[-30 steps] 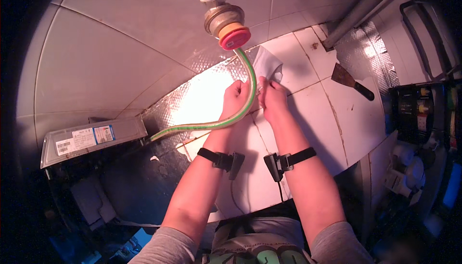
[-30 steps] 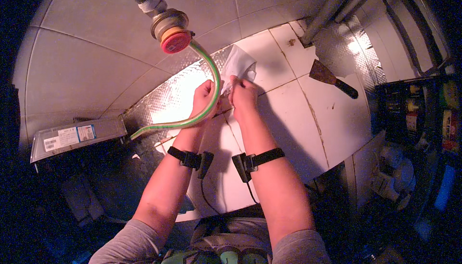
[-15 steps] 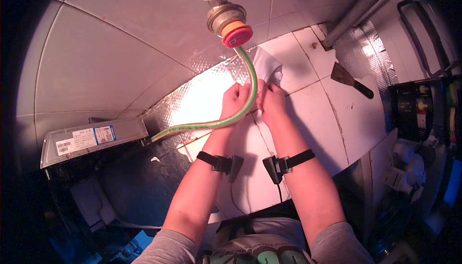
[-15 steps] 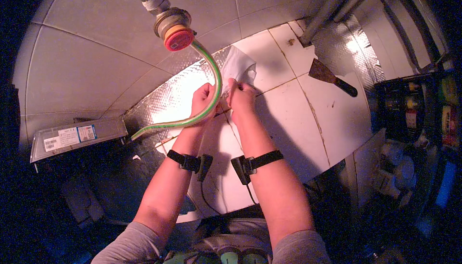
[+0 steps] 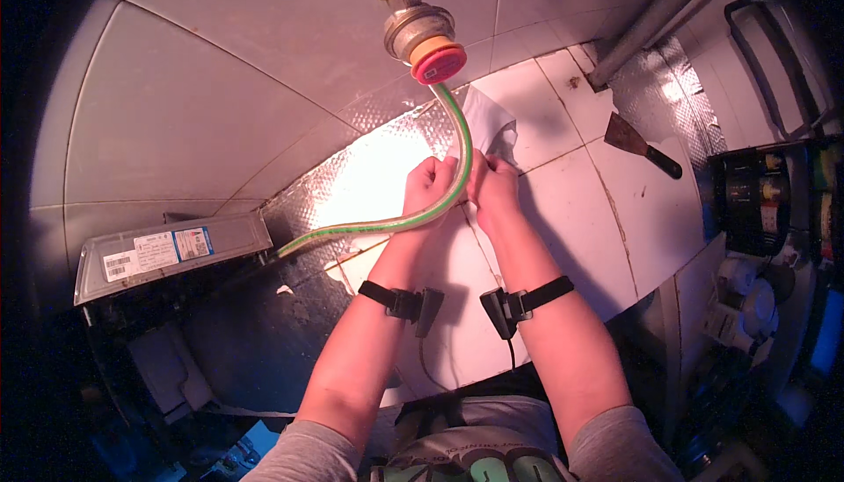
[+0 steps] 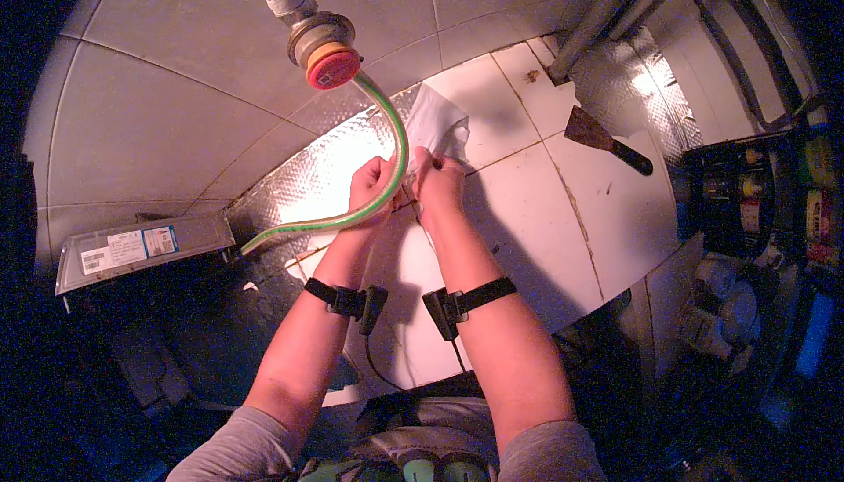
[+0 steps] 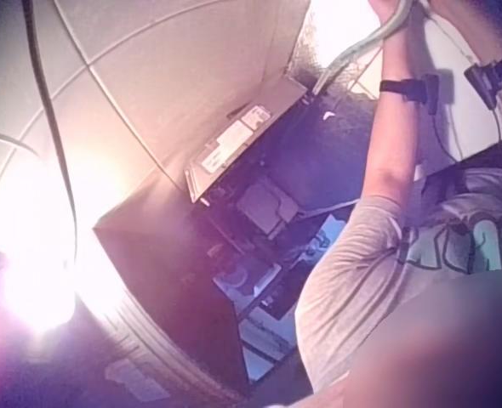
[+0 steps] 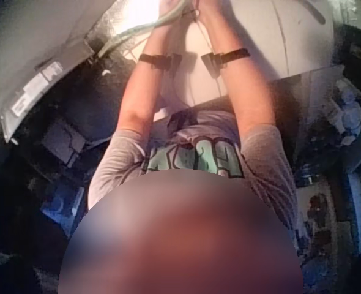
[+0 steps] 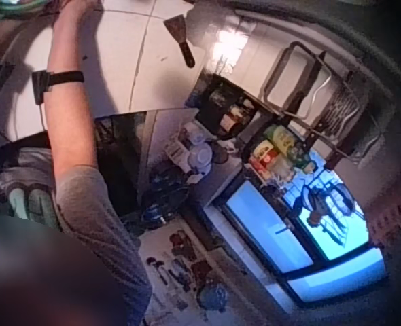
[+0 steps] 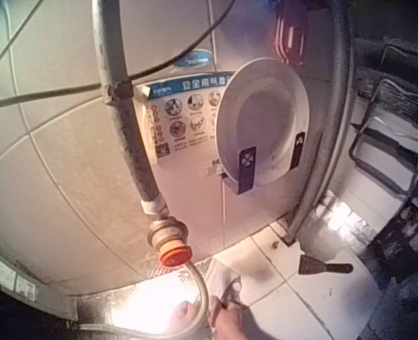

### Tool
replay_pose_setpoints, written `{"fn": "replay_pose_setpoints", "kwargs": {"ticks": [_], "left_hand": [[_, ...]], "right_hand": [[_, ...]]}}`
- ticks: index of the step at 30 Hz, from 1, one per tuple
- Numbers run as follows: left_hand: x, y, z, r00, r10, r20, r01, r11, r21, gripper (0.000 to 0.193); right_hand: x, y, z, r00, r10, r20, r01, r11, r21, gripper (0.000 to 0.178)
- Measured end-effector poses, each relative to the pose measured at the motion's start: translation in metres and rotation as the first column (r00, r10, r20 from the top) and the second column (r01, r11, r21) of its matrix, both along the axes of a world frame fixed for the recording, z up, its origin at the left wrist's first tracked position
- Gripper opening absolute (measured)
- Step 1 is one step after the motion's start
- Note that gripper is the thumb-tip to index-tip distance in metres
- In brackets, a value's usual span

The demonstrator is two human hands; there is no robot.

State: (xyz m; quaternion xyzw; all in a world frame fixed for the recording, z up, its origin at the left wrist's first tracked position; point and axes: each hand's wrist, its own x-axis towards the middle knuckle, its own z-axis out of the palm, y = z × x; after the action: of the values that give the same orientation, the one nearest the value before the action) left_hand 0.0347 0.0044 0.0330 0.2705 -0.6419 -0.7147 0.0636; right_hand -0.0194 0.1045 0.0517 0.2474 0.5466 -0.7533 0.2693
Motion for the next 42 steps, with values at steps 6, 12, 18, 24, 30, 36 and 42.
{"fn": "replay_pose_setpoints", "kwargs": {"ticks": [6, 12, 18, 24, 30, 36, 42], "left_hand": [[0.004, 0.001, 0.004, 1.000, -0.012, -0.010, 0.012, 1.000, 0.027, 0.034], [0.008, -0.001, 0.007, 1.000, -0.012, 0.007, 0.012, 1.000, 0.020, 0.035], [0.008, -0.001, 0.011, 0.999, -0.027, 0.030, 0.028, 0.999, -0.035, 0.036], [0.015, -0.008, 0.015, 0.988, -0.064, 0.138, 0.094, 0.971, -0.222, 0.037], [0.013, -0.002, 0.012, 0.976, -0.060, 0.209, 0.151, 0.878, -0.453, 0.037], [0.023, -0.002, 0.005, 0.988, -0.004, 0.153, 0.132, 0.524, -0.841, 0.030], [0.024, -0.002, 0.003, 0.996, -0.085, -0.001, 0.025, 0.299, -0.954, 0.019]], "right_hand": [[0.004, 0.000, 0.006, 1.000, -0.015, 0.008, 0.015, 1.000, 0.019, 0.027], [0.009, -0.001, 0.001, 1.000, -0.015, -0.023, 0.015, 0.999, -0.030, 0.024], [0.006, 0.007, 0.009, 0.998, 0.063, 0.032, -0.063, 0.998, 0.009, 0.026], [-0.032, 0.111, -0.012, 0.792, 0.352, -0.499, 0.111, 0.720, 0.685, 0.026], [-0.127, 0.320, -0.018, 0.547, 0.833, -0.080, 0.410, -0.183, 0.894, 0.050], [-0.124, 0.317, 0.015, 0.373, 0.927, 0.040, 0.230, -0.134, 0.964, 0.042], [-0.122, 0.252, 0.065, 0.043, 0.978, -0.203, 0.105, 0.198, 0.975, 0.034]]}}
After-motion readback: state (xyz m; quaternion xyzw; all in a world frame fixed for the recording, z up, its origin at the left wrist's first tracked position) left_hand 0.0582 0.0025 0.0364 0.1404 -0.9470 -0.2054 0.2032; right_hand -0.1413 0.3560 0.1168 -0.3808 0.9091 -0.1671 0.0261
